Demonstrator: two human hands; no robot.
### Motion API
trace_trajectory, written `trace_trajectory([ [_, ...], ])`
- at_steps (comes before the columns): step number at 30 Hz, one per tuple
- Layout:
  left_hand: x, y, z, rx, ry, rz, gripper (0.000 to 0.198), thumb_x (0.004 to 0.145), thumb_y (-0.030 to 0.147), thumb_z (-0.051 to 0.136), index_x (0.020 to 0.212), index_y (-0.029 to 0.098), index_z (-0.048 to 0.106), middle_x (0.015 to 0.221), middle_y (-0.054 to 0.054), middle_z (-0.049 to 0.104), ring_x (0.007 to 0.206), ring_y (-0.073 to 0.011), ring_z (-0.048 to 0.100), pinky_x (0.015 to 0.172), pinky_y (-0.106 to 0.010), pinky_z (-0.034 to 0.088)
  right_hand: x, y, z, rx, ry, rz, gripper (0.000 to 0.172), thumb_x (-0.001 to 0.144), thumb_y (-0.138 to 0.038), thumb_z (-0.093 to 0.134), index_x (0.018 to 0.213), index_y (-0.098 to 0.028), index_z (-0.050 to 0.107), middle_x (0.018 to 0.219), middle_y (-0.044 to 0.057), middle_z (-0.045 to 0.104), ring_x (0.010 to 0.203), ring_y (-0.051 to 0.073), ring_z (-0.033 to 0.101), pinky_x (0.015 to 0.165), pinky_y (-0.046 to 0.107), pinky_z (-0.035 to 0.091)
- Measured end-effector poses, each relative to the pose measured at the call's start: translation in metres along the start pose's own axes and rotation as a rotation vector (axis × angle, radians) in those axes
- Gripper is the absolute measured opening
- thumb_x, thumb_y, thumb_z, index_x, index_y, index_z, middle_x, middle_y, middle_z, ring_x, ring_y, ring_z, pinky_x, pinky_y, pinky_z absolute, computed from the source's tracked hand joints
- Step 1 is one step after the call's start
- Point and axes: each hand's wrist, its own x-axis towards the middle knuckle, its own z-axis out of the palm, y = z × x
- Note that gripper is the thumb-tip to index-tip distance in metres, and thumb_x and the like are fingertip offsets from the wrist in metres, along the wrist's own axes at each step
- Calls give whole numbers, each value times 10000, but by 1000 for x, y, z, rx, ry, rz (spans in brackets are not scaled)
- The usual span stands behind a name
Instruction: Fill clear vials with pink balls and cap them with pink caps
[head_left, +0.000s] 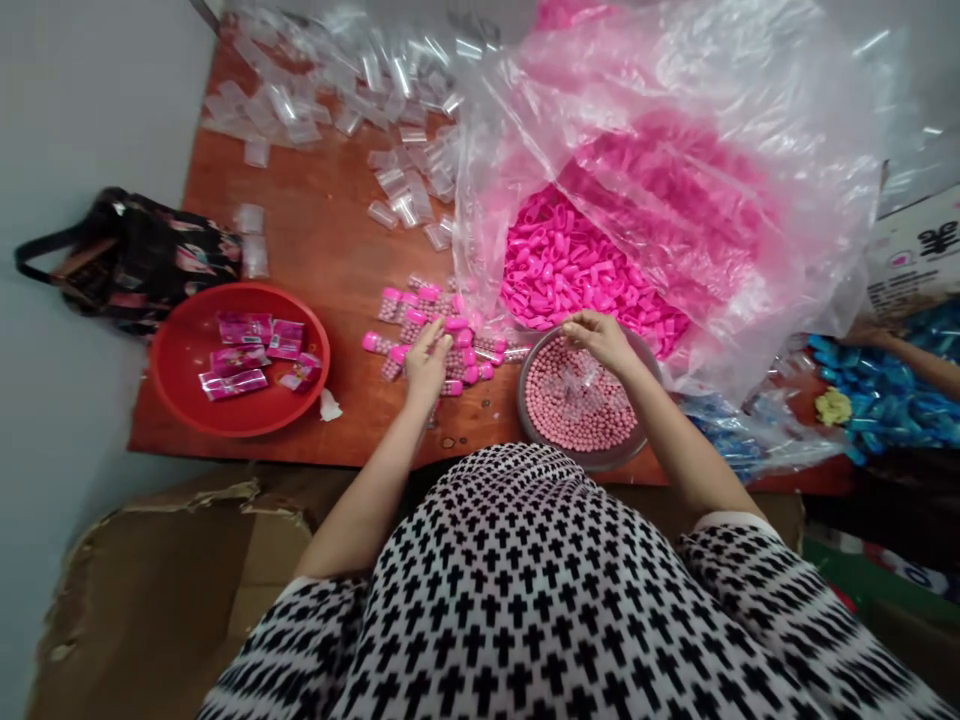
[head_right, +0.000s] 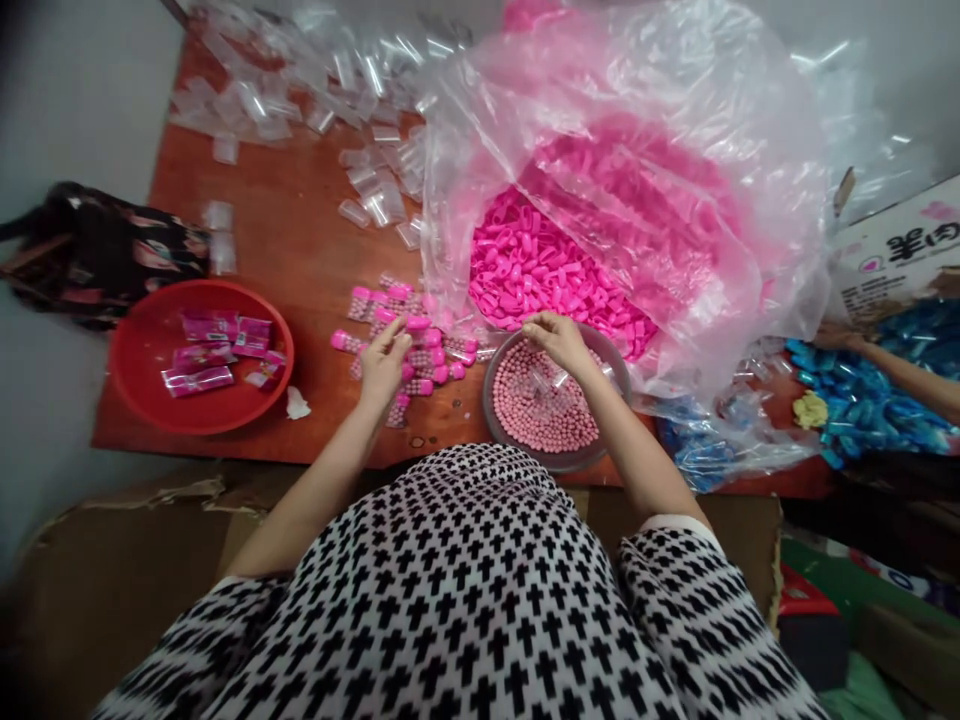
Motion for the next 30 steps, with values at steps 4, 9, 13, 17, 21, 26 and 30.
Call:
trace_trajectory([
  [4, -9, -5, 12, 106, -53, 86, 302, 799, 349, 625, 1078, 238, 658, 1171, -58, 654, 1172, -203, 555, 1015, -411, 418, -42, 30, -1, -595, 17, 60, 282, 777, -406, 635, 903, -155, 649, 845, 82, 687, 795, 207, 619, 761, 334, 465],
  [9, -46, 17, 58, 139, -307, 95, 321, 838, 307, 561, 1124, 184, 640, 1141, -74, 669, 1060, -191, 615, 966, -375, 462, -73, 54, 23, -986, -31, 158, 421, 854, -388, 538, 1211, -163, 549, 1119, 159, 644, 978, 259, 609, 799, 350, 460],
  [13, -71, 31, 79, 191, -492, 143, 294, 836, 248, 556, 1105, 174, 650, 1102, -81, 683, 1001, -193, 634, 924, -369, 485, -78, 61, 25, -1006, 46, 171, 365, 918, -319, 384, 1142, -136, 607, 1083, 188, 651, 988, 276, 607, 806, 365, 455],
  [17, -88, 34, 82, 274, -579, 179, 256, 832, 234, 565, 1058, 179, 672, 1058, -86, 697, 956, -208, 648, 891, -388, 500, -66, 68, 26, -952, 40, 168, 327, 861, -152, 390, 954, -37, 683, 992, 289, 649, 1001, 340, 589, 819, 417, 428],
  [21, -98, 33, 77, 296, -577, 140, 261, 824, 206, 574, 1062, 157, 671, 1073, -102, 694, 976, -217, 648, 899, -389, 498, -42, 77, 36, -867, 23, 133, 245, 798, -107, 461, 859, -38, 688, 909, 271, 669, 905, 306, 618, 813, 387, 418],
  [26, -101, 36, 69, 301, -504, 65, 261, 827, 187, 564, 1064, 149, 667, 1093, -85, 691, 992, -194, 644, 924, -356, 489, -33, 92, 40, -673, 62, 27, 203, 817, -238, 487, 924, -128, 621, 867, 81, 662, 784, 172, 584, 733, 266, 428],
  [30, -98, 34, 74, 290, -472, 57, 282, 825, 171, 559, 1087, 136, 658, 1106, -88, 686, 1021, -196, 631, 958, -356, 466, -43, 105, 40, -104, 167, -116, 221, 739, -374, 569, 819, -169, 559, 745, -10, 563, 695, 131, 508, 679, 248, 419],
])
